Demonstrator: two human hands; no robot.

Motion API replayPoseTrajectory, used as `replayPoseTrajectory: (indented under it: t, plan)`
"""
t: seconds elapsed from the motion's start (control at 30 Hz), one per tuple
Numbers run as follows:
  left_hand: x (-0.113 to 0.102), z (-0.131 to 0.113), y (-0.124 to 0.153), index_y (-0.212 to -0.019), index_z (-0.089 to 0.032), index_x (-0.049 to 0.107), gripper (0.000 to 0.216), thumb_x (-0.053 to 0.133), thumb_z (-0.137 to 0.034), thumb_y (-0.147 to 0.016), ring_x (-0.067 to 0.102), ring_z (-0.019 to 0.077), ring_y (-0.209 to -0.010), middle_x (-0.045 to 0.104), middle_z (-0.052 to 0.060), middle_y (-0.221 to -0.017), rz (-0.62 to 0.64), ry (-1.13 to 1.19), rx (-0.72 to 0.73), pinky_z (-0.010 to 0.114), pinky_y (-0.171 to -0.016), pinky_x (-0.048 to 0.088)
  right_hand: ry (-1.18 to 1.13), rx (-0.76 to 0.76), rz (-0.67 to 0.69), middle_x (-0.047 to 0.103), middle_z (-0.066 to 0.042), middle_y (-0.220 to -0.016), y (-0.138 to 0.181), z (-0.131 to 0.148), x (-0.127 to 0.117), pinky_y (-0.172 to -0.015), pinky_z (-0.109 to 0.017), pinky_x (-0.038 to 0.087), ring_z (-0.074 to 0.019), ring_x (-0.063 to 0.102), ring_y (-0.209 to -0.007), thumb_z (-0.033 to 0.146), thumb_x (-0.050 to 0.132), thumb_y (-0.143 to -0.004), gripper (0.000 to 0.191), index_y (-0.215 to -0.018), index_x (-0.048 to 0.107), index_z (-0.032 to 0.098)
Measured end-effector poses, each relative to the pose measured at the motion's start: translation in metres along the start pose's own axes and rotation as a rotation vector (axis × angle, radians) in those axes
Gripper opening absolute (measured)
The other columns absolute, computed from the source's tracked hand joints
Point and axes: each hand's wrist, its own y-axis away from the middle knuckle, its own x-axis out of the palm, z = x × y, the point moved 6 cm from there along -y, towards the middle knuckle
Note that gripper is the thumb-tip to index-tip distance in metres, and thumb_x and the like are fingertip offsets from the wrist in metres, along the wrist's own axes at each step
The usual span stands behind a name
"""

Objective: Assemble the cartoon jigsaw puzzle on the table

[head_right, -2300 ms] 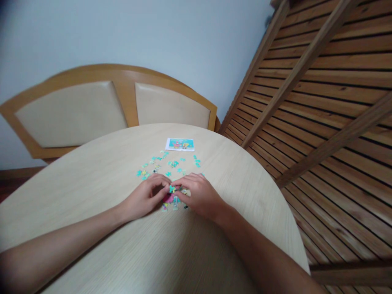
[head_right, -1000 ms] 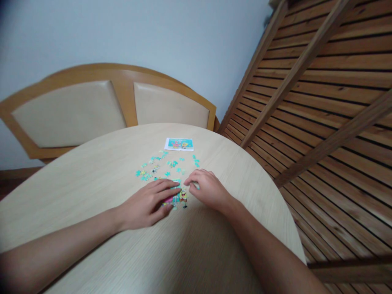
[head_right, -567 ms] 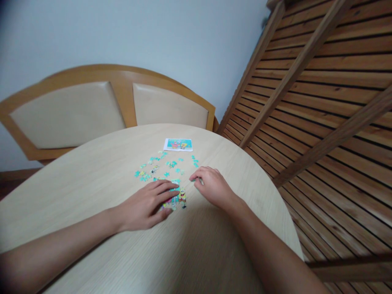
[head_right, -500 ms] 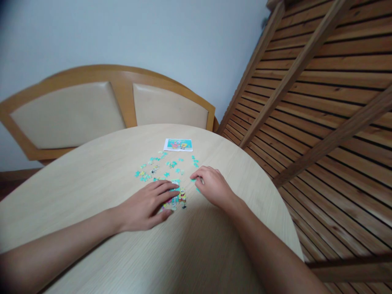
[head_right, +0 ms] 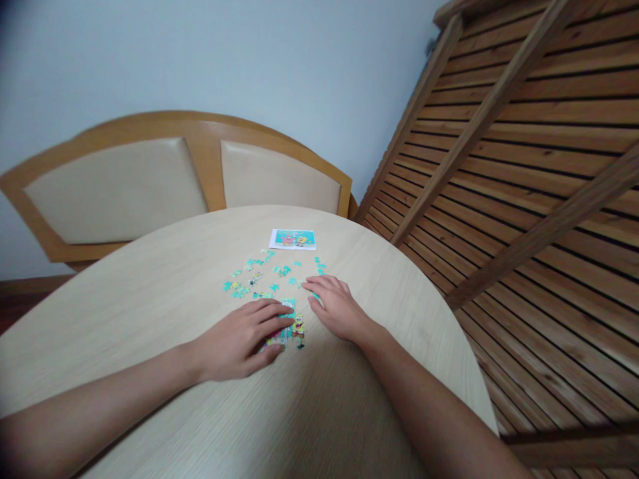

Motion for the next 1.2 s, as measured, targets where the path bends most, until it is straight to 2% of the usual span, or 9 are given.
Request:
replayPoseTrajectory:
  t: [0.1,0.17,0.37,0.43,0.5,0.7,0.9,1.1,1.2]
  plan:
    - [-0.001,0.0,0.0,-0.126,-0.02,0.059,0.032,0.051,-0.028,-0.096,0.057,0.0279,-0.121,0.063,0.011,-0.127,-0.021,0.023,-0.015,0.045,-0.106,0.045,-0.003,0.003,0.009,0.06,-0.009,-0.14,0.0,-0.001,0.0,-0.11,-0.051,0.036,-0.0252,0.049,-0.132,0.029,0.045,-0.101,0.036,-0.132,0.061,0.024]
    - [-0.004,0.008,0.001,-0.123,-0.02,0.06,0.029,0.05,-0.026,-0.096,0.059,0.0261,-0.115,0.065,0.011,-0.121,-0.084,0.039,-0.077,0.044,-0.102,0.048,-0.009,-0.001,0.009,0.06,-0.01,-0.14,0.0,-0.001,-0.001,-0.11,-0.051,0.037,-0.0252,0.049,-0.131,0.03,0.045,-0.101,0.036,-0.132,0.061,0.024]
    - [-0.026,0.068,0.022,-0.115,-0.018,0.059,0.027,0.051,-0.023,-0.09,0.063,0.0276,-0.105,0.068,0.012,-0.113,-0.344,-0.068,-0.445,0.047,-0.092,0.051,-0.014,-0.006,0.014,0.059,-0.011,-0.14,0.001,-0.005,-0.002,-0.109,-0.053,0.037,-0.0261,0.049,-0.131,0.029,0.045,-0.1,0.036,-0.132,0.061,0.025]
    - [-0.032,0.087,0.031,-0.116,-0.016,0.059,0.031,0.052,-0.022,-0.087,0.063,0.0292,-0.104,0.068,0.014,-0.114,-0.354,-0.137,-0.537,0.048,-0.09,0.052,-0.011,-0.006,0.015,0.059,-0.01,-0.141,0.002,-0.006,-0.003,-0.11,-0.053,0.036,-0.0258,0.049,-0.131,0.029,0.045,-0.1,0.036,-0.132,0.06,0.024]
    - [-0.035,0.101,0.038,-0.115,-0.015,0.059,0.032,0.052,-0.02,-0.085,0.064,0.0307,-0.102,0.069,0.015,-0.112,-0.31,-0.193,-0.571,0.048,-0.087,0.053,-0.009,-0.008,0.017,0.058,-0.01,-0.141,0.002,-0.006,-0.003,-0.111,-0.052,0.036,-0.0254,0.049,-0.132,0.029,0.045,-0.1,0.036,-0.133,0.06,0.024]
    - [-0.034,0.118,0.046,-0.119,-0.018,0.06,0.033,0.052,-0.02,-0.087,0.065,0.0294,-0.101,0.072,0.013,-0.111,-0.245,-0.238,-0.53,0.044,-0.085,0.053,-0.027,-0.019,0.015,0.06,-0.01,-0.139,0.002,-0.003,-0.004,-0.109,-0.053,0.037,-0.0258,0.049,-0.131,0.028,0.046,-0.099,0.035,-0.131,0.061,0.024]
    - [-0.03,0.121,0.043,-0.115,-0.02,0.064,0.027,0.048,-0.021,-0.093,0.066,0.0274,-0.097,0.074,0.009,-0.108,-0.203,-0.208,-0.484,0.043,-0.085,0.053,-0.065,-0.083,0.055,0.06,-0.011,-0.14,0.003,0.008,-0.005,-0.11,-0.053,0.037,-0.0262,0.049,-0.132,0.029,0.048,-0.099,0.035,-0.132,0.061,0.024]
    - [-0.032,0.117,0.039,-0.118,-0.021,0.065,0.029,0.046,-0.018,-0.096,0.064,0.0274,-0.101,0.074,0.007,-0.107,-0.163,-0.195,-0.39,0.045,-0.088,0.052,-0.083,-0.172,0.2,0.057,-0.009,-0.143,0.006,0.028,-0.005,-0.113,-0.052,0.034,-0.0294,0.046,-0.134,0.047,0.066,-0.089,0.045,-0.129,0.065,0.027]
    - [-0.032,0.112,0.037,-0.115,-0.021,0.066,0.027,0.046,-0.018,-0.097,0.063,0.0267,-0.099,0.073,0.007,-0.107,-0.117,-0.201,-0.343,0.044,-0.087,0.052,-0.089,-0.185,0.221,0.057,-0.008,-0.144,0.007,0.031,-0.004,-0.114,-0.052,0.033,-0.0304,0.045,-0.135,0.05,0.07,-0.086,0.049,-0.13,0.065,0.028]
